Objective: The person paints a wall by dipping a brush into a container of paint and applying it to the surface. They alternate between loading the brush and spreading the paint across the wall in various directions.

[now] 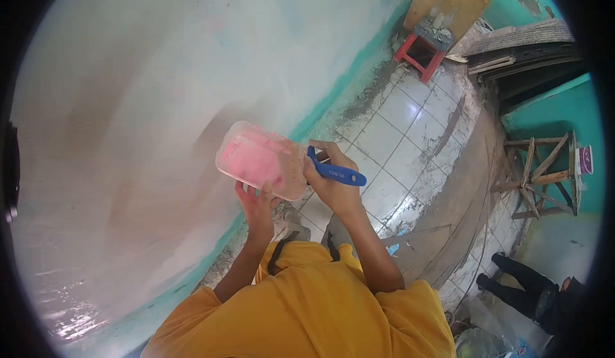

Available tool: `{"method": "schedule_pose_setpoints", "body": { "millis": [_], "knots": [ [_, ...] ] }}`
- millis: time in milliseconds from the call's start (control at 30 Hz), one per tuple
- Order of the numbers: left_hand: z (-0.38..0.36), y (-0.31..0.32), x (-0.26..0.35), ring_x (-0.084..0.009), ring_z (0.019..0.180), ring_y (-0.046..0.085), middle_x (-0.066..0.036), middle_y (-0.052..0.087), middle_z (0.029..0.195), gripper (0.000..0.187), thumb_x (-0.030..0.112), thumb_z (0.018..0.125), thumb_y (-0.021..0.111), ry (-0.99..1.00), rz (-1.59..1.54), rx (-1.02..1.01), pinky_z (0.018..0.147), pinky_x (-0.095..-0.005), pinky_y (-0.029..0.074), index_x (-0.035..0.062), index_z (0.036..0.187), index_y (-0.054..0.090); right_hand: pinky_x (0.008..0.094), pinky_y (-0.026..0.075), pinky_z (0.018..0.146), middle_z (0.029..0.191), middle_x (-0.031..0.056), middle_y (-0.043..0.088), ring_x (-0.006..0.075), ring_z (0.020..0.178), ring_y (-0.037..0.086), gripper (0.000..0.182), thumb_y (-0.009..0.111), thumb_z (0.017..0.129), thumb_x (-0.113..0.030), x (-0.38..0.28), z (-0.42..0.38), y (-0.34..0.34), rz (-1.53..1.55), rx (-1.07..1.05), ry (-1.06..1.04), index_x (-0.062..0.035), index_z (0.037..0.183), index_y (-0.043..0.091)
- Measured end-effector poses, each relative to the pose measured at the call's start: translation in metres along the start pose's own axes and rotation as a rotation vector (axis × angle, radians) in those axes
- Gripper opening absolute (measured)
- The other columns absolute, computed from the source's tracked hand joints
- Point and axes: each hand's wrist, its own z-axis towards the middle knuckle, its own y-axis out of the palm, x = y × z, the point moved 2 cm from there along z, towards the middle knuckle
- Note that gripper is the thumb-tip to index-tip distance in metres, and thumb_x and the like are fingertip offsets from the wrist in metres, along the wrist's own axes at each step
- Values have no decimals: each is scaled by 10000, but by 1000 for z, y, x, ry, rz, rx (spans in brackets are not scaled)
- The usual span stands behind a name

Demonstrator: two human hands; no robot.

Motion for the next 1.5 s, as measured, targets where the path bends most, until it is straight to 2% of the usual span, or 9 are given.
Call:
{"method": "schedule_pose_setpoints", "body": {
  "millis": [233, 433, 533, 800, 933, 1167, 1333, 1400, 1500],
  "knots": [
    [-7, 4, -18, -306, 1284, 482, -161, 358, 1428, 751, 211, 955, 628, 56, 108, 48, 936, -472, 540, 99, 1475, 98, 269, 530, 616, 820, 103, 675, 131, 685, 655, 332, 664, 892, -135, 20, 4, -11, 226, 64, 31, 8, 1183, 596],
    [-1, -15, -10, -267, 1252, 481, -143, 352, 1409, 810, 182, 908, 699, -9, 12, 71, 886, -401, 551, 90, 1463, 115, 237, 480, 561, 775, 62, 617, 92, 639, 588, 297, 628, 916, -109, 35, 30, 1, 306, 112, 115, 15, 1183, 588],
    [6, -34, -6, -298, 1301, 462, -137, 376, 1427, 725, 237, 972, 602, 0, 102, 42, 926, -466, 540, 107, 1478, 100, 238, 470, 544, 790, 39, 593, 83, 621, 554, 313, 622, 940, -189, 43, 45, 20, 442, 156, 178, -5, 1193, 612],
    [15, -89, 6, -278, 1292, 445, -156, 352, 1417, 832, 192, 913, 685, 15, 94, 16, 933, -432, 542, 97, 1488, 90, 254, 537, 677, 1002, 72, 623, 121, 853, 623, 412, 620, 947, -213, 39, 105, 92, 747, 213, 227, -29, 1311, 562],
    [11, -98, 16, -286, 1280, 460, -166, 349, 1421, 824, 209, 921, 675, -11, 118, 16, 914, -445, 556, 100, 1490, 89, 324, 538, 887, 1195, 118, 597, 174, 1068, 607, 523, 550, 993, -203, 48, 132, 138, 946, 107, 156, -47, 1461, 376],
    [11, -118, 16, -283, 1269, 482, -139, 382, 1399, 673, 223, 960, 598, 7, 158, 6, 884, -451, 574, 137, 1457, 154, 326, 574, 808, 1120, 144, 646, 181, 970, 651, 474, 574, 977, -182, 146, 128, 199, 800, 192, 264, -66, 1421, 455],
    [11, -118, 21, -281, 1272, 479, -136, 385, 1389, 661, 221, 961, 599, 10, 166, -4, 893, -452, 569, 134, 1449, 161, 312, 575, 762, 1076, 154, 657, 169, 926, 654, 440, 617, 951, -159, 103, 132, 179, 645, 249, 228, -36, 1354, 491],
    [13, -117, 21, -274, 1233, 499, -157, 368, 1415, 830, 247, 921, 675, -10, 135, -6, 865, -403, 567, 112, 1489, 85, 307, 575, 751, 1046, 148, 663, 156, 902, 648, 428, 649, 935, -146, 42, 145, 166, 615, 197, 74, -21, 1318, 505],
    [12, -111, 26, -269, 1219, 508, -157, 375, 1407, 838, 247, 917, 682, 0, 117, -19, 860, -385, 560, 108, 1490, 86, 302, 568, 744, 1002, 121, 661, 138, 882, 637, 428, 661, 933, -134, -28, 163, 146, 758, 193, -170, -26, 1314, 499]
  ]
}}
